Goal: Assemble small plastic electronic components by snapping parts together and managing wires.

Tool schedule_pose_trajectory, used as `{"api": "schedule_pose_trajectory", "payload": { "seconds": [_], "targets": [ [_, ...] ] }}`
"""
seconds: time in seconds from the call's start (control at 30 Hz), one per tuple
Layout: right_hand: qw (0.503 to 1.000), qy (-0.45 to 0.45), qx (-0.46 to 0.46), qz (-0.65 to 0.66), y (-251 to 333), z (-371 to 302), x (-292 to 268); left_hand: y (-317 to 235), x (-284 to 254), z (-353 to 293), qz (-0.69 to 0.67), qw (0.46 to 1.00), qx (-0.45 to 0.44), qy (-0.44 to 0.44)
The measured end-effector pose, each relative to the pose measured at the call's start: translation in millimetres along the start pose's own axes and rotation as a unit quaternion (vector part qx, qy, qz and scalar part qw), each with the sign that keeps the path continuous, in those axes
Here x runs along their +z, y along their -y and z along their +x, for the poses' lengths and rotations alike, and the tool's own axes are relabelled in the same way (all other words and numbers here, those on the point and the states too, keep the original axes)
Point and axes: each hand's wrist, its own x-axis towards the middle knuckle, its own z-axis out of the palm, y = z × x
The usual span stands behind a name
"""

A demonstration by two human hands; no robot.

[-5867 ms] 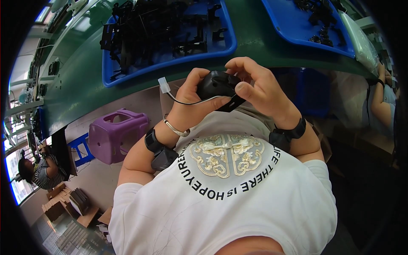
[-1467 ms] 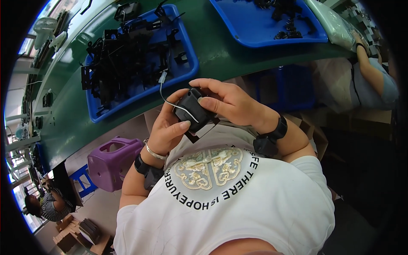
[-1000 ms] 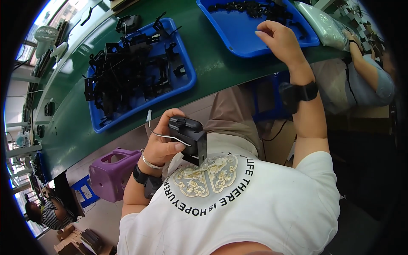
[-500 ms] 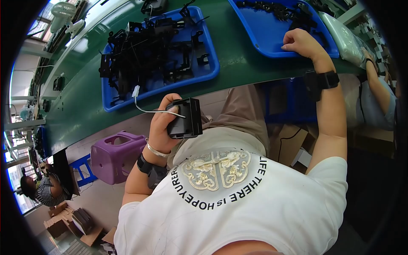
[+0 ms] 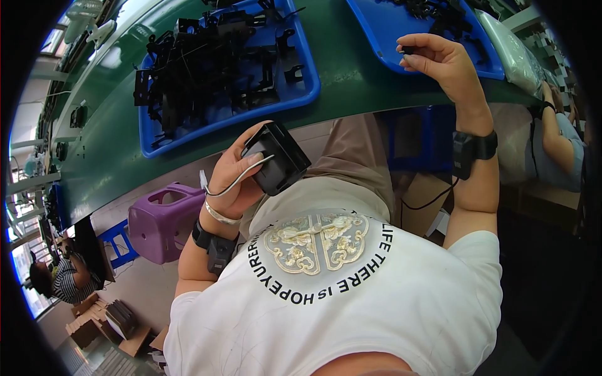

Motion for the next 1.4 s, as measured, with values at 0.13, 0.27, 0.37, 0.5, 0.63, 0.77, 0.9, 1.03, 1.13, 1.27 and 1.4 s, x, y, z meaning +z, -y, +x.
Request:
{"api": "schedule_pose_trajectory", "payload": {
  "seconds": [0.13, 0.27, 0.37, 0.5, 0.63, 0.77, 0.9, 1.03, 1.13, 1.27, 1.4],
  "targets": [
    [0.991, 0.038, -0.059, 0.114, 22.6, -31.2, 65.5, -1.3, 3.6, -3.0, -0.034, 0.999, -0.028, 0.012],
    [0.978, 0.095, -0.15, 0.112, 22.5, -47.0, 113.6, 2.5, 16.6, 3.3, -0.077, 0.997, -0.019, -0.019],
    [0.976, 0.053, -0.206, 0.039, 24.2, -43.1, 134.8, 5.5, 19.8, 4.4, -0.089, 0.995, -0.01, -0.041],
    [0.972, 0.007, -0.233, -0.014, 20.2, -38.3, 148.3, 12.7, 20.2, 5.6, -0.083, 0.994, 0.006, -0.067],
    [0.975, -0.013, -0.223, -0.017, 15.5, -37.4, 154.3, 15.9, 16.6, 5.8, -0.072, 0.992, 0.023, -0.104],
    [0.977, -0.016, -0.21, -0.018, 16.6, -38.5, 153.1, 16.3, 10.0, 4.7, -0.04, 0.997, -0.003, -0.067],
    [0.979, -0.012, -0.205, -0.017, 18.3, -39.1, 150.3, 12.6, 7.9, 1.7, 0.032, 0.998, -0.013, -0.044],
    [0.971, -0.006, -0.231, -0.061, 16.2, -38.7, 147.7, 12.8, 7.6, 0.7, 0.107, 0.993, 0.002, -0.043],
    [0.965, -0.012, -0.247, -0.087, 15.1, -38.4, 148.6, 15.8, 7.1, 1.8, 0.139, 0.989, 0.027, -0.034],
    [0.966, -0.024, -0.238, -0.098, 13.1, -39.5, 150.4, 18.4, 8.4, 3.2, 0.172, 0.983, 0.061, -0.025],
    [0.982, 0.008, -0.164, -0.089, 7.7, -41.2, 149.5, 20.9, 9.1, 4.1, 0.219, 0.972, 0.089, -0.006]
  ]
}}
